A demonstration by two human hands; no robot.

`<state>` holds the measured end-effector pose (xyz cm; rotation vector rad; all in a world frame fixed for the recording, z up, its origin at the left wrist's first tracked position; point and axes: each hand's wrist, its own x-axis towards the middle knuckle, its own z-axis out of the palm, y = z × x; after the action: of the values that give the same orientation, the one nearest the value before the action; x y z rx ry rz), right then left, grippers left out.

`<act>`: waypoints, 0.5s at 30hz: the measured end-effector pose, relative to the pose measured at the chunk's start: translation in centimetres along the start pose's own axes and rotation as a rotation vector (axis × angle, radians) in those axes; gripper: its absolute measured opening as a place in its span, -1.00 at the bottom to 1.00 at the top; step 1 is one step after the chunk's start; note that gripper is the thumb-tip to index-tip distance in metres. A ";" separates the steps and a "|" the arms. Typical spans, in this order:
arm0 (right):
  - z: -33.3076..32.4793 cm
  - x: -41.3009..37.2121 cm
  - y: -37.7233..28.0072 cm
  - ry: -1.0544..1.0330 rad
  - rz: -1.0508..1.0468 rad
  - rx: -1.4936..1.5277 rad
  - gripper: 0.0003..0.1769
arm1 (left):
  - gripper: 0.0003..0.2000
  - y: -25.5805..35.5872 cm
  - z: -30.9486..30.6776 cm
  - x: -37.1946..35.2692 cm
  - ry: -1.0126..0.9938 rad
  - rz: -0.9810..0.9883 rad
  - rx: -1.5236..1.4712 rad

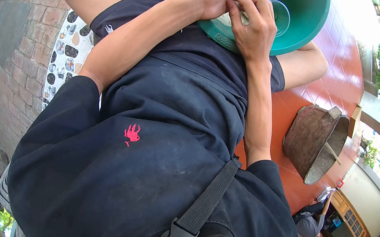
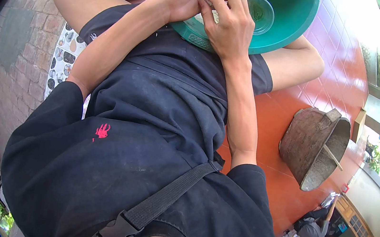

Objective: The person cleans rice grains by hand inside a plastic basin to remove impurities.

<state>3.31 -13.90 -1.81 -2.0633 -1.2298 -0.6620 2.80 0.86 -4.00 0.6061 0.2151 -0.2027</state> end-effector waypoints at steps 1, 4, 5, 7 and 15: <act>0.0 -0.1 0.0 0.001 0.001 -0.003 -0.86 | -0.55 -0.1 -0.2 0.2 -0.022 -0.005 -0.020; 0.2 -0.1 0.2 0.006 -0.006 -0.001 -0.86 | -0.55 0.3 0.9 -0.7 0.040 0.002 0.000; 0.2 -0.1 0.2 0.010 -0.015 0.004 -0.86 | -0.55 0.1 0.6 -0.5 0.040 0.000 0.001; 0.1 0.0 0.1 -0.012 -0.010 0.002 -0.86 | -0.55 -0.2 0.0 0.1 -0.013 0.013 -0.008; 0.4 -0.4 0.7 -0.029 0.150 0.155 -0.88 | -0.54 0.4 1.4 -1.0 0.051 0.003 0.005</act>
<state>3.80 -14.05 -2.53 -2.0186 -1.0940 -0.4544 2.15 0.50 -2.35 0.6170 0.2630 -0.1851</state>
